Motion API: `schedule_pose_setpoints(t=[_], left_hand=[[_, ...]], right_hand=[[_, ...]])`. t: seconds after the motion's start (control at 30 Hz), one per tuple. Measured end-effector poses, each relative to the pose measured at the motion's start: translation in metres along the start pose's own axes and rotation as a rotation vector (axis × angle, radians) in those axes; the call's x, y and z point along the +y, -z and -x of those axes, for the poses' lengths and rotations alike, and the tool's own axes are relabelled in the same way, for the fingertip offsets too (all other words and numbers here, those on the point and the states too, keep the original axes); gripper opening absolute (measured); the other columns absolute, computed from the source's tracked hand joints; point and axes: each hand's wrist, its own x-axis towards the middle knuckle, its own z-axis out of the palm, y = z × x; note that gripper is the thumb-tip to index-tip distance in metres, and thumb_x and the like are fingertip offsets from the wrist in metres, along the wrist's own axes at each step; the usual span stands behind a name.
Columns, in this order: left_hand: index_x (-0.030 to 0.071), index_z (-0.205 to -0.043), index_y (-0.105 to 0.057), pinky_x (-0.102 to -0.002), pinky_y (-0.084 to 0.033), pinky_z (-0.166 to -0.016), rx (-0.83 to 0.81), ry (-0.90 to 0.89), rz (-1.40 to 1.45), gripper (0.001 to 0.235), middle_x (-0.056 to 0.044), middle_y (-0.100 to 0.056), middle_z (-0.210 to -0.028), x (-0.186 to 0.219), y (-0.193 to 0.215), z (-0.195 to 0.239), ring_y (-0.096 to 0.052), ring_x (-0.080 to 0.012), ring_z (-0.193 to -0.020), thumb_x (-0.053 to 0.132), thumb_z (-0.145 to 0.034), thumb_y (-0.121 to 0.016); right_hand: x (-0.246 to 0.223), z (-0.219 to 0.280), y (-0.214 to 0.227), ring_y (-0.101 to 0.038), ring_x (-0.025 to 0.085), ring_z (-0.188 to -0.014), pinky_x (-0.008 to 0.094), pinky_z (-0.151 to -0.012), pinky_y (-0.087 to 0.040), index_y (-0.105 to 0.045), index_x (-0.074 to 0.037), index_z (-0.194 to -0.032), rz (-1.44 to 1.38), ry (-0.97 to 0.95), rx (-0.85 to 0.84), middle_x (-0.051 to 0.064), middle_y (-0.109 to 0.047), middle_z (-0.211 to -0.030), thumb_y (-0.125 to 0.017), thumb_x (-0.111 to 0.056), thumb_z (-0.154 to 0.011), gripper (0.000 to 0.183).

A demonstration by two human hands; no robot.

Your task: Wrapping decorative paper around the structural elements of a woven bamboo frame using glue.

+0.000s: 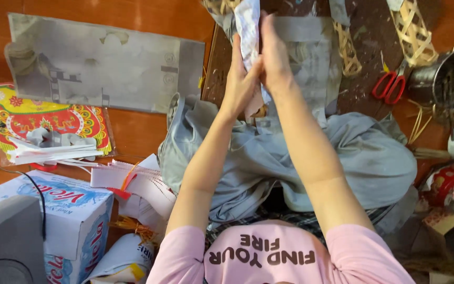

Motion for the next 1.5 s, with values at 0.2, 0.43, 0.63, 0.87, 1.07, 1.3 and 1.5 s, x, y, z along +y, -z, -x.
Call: schedule_pose_setpoints(t=[0.2, 0.43, 0.63, 0.87, 1.07, 1.3, 1.5], left_hand=[[0.0, -0.164, -0.018, -0.035, -0.039, -0.122, -0.081, 0.015, 0.407, 0.088, -0.017, -0.042, -0.159, 0.001, -0.001, -0.008, -0.046, -0.0235, -0.144, 0.007, -0.096, -0.073], [0.0, -0.133, -0.053, -0.034, -0.058, -0.087, -0.12, 0.281, 0.726, 0.05, -0.007, -0.068, -0.111, 0.005, 0.0, -0.013, -0.068, -0.0163, -0.098, 0.007, -0.09, -0.077], [0.0, -0.131, -0.057, -0.033, -0.055, -0.083, -0.083, 0.287, 0.672, 0.04, -0.006, -0.067, -0.11, -0.005, 0.001, -0.007, -0.064, -0.0145, -0.094, 0.018, -0.1, -0.074], [0.002, -0.132, -0.053, -0.037, -0.056, -0.093, -0.203, 0.518, 1.045, 0.063, -0.012, -0.07, -0.111, 0.0, 0.004, 0.012, -0.069, -0.022, -0.101, 0.053, -0.096, -0.053], [0.006, -0.149, -0.045, -0.038, -0.056, -0.092, -0.11, 0.209, 0.597, 0.05, -0.01, -0.063, -0.12, -0.023, 0.0, 0.006, -0.063, -0.021, -0.105, 0.034, -0.11, -0.06], [0.007, -0.127, -0.051, -0.035, -0.057, -0.058, -0.098, 0.432, 0.837, 0.038, -0.016, -0.067, -0.099, 0.013, 0.018, -0.003, -0.072, -0.0259, -0.075, 0.039, -0.105, -0.052], [0.01, -0.118, -0.05, -0.044, -0.062, -0.061, -0.135, 0.437, 0.863, 0.035, -0.013, -0.062, -0.086, 0.012, 0.016, 0.001, -0.066, -0.025, -0.066, 0.042, -0.105, -0.048]], right_hand=[[-0.042, 0.062, -0.005, -0.039, 0.026, -0.155, 0.039, -0.132, -0.029, -0.024, -0.001, -0.164, -0.093, 0.16, 0.012, 0.018, -0.038, -0.166, -0.049, -0.048, -0.111, 0.075], [-0.036, 0.127, 0.003, -0.054, 0.022, -0.137, 0.037, -0.12, -0.044, -0.042, -0.001, -0.157, 0.143, 0.11, 0.101, 0.012, -0.055, -0.15, -0.071, -0.022, -0.105, 0.063], [-0.048, 0.13, -0.046, -0.064, 0.032, -0.109, 0.039, -0.095, -0.053, -0.053, -0.001, -0.143, 1.001, 0.288, 0.101, 0.017, -0.058, -0.119, -0.078, -0.012, -0.096, 0.054], [-0.042, 0.138, -0.067, -0.059, 0.034, -0.108, 0.04, -0.094, -0.051, -0.048, -0.002, -0.156, 1.401, 0.521, 0.173, 0.017, -0.054, -0.116, -0.06, 0.002, -0.104, 0.054], [-0.05, 0.171, -0.089, -0.057, 0.033, -0.111, 0.042, -0.096, -0.052, -0.056, 0.002, -0.136, 1.611, 0.612, 0.203, 0.015, -0.057, -0.123, -0.062, -0.001, -0.098, 0.038], [-0.039, 0.231, 0.0, -0.066, 0.029, -0.124, 0.043, -0.104, -0.057, -0.07, -0.001, -0.118, 1.208, 0.444, 0.192, 0.013, -0.069, -0.129, -0.066, 0.002, -0.102, 0.017], [0.002, 0.251, 0.059, -0.059, 0.036, -0.117, 0.046, -0.098, -0.051, -0.075, -0.008, -0.113, 1.505, 0.329, 0.083, 0.015, -0.065, -0.128, -0.077, -0.004, -0.089, 0.025]])
